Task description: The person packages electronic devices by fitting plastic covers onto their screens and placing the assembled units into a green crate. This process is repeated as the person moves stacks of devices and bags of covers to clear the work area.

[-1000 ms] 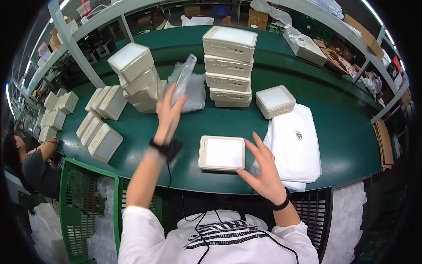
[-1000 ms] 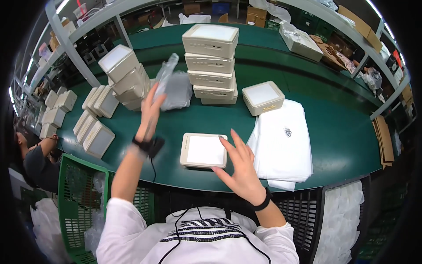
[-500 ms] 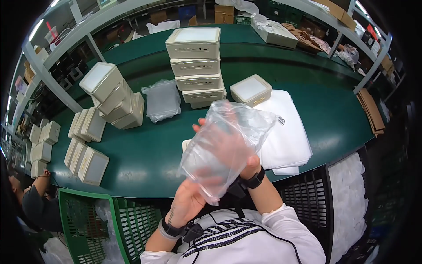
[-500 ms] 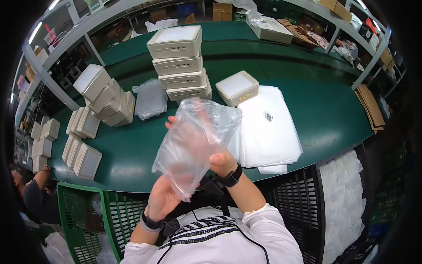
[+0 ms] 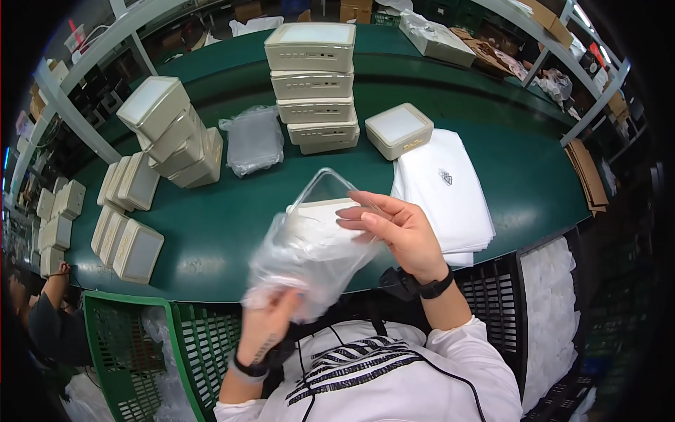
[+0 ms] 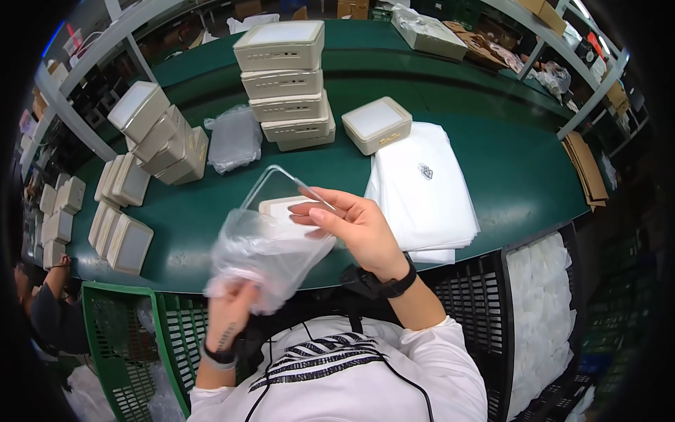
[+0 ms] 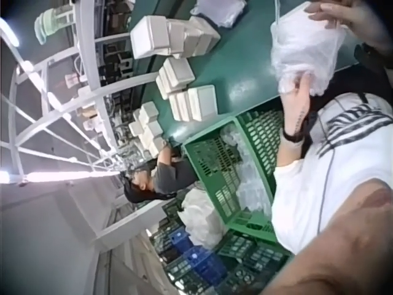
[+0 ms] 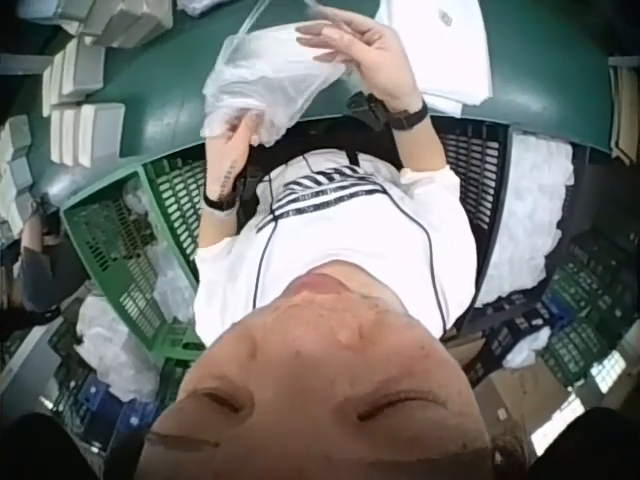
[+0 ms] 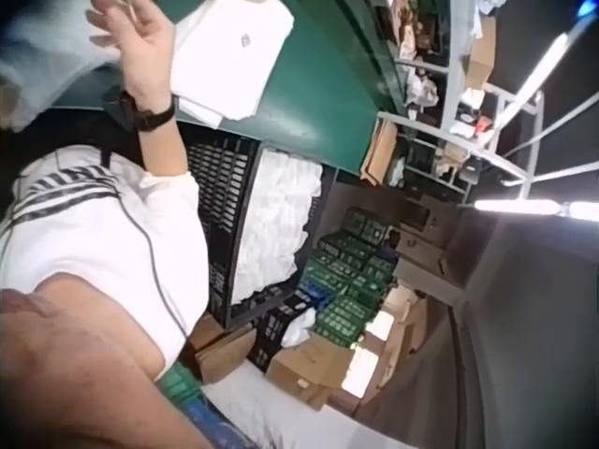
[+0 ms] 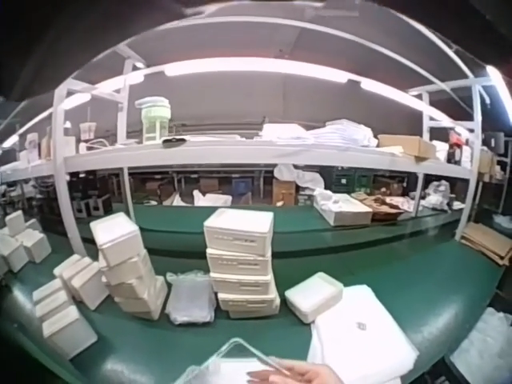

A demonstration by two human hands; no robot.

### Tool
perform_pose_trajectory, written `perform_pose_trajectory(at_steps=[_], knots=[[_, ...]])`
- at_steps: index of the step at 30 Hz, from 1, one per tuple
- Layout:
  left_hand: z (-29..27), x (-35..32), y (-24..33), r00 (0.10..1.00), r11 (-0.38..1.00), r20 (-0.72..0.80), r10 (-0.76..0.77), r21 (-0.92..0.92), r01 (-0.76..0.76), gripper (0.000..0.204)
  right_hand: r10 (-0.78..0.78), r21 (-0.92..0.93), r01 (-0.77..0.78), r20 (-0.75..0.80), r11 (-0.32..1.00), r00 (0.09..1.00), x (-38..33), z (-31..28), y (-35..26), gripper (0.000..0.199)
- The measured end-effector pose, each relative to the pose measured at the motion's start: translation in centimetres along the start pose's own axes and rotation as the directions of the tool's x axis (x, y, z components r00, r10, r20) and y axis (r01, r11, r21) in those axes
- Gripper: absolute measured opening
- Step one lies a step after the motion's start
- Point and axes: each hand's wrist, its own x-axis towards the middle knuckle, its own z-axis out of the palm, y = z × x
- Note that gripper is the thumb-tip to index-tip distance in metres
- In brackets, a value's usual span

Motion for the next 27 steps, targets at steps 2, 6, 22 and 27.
perform_pose_trajectory(at_steps=[2, 6, 22, 27], knots=[[-3.3, -0.9, 1.8, 0.962, 0.984, -0.262, 0.082, 0.177, -0.036, 0.015, -0.039, -0.061, 0.032, -0.121, 0.998, 0.992, 0.1, -0.6, 0.6, 0.046], [-18.2, -8.1, 0.8, 0.563, 0.929, -0.762, 0.321, 0.368, -0.031, 0.036, -0.193, -0.044, 0.189, -0.298, 0.981, 0.935, 0.0, -2.0, 1.6, 0.042], [-34.8, -23.3, -4.0, 0.22, -0.197, -0.969, 0.109, 0.195, 0.961, 0.049, -0.103, 0.035, 0.122, -0.333, 0.992, 0.937, -0.9, -1.9, 4.0, 0.04], [-22.8, -15.7, 0.2, 0.357, -0.355, -0.703, 0.615, 0.156, 0.922, 0.054, -0.056, 0.139, 0.109, -0.337, 0.984, 0.94, -1.2, -1.5, 4.5, 0.042]])
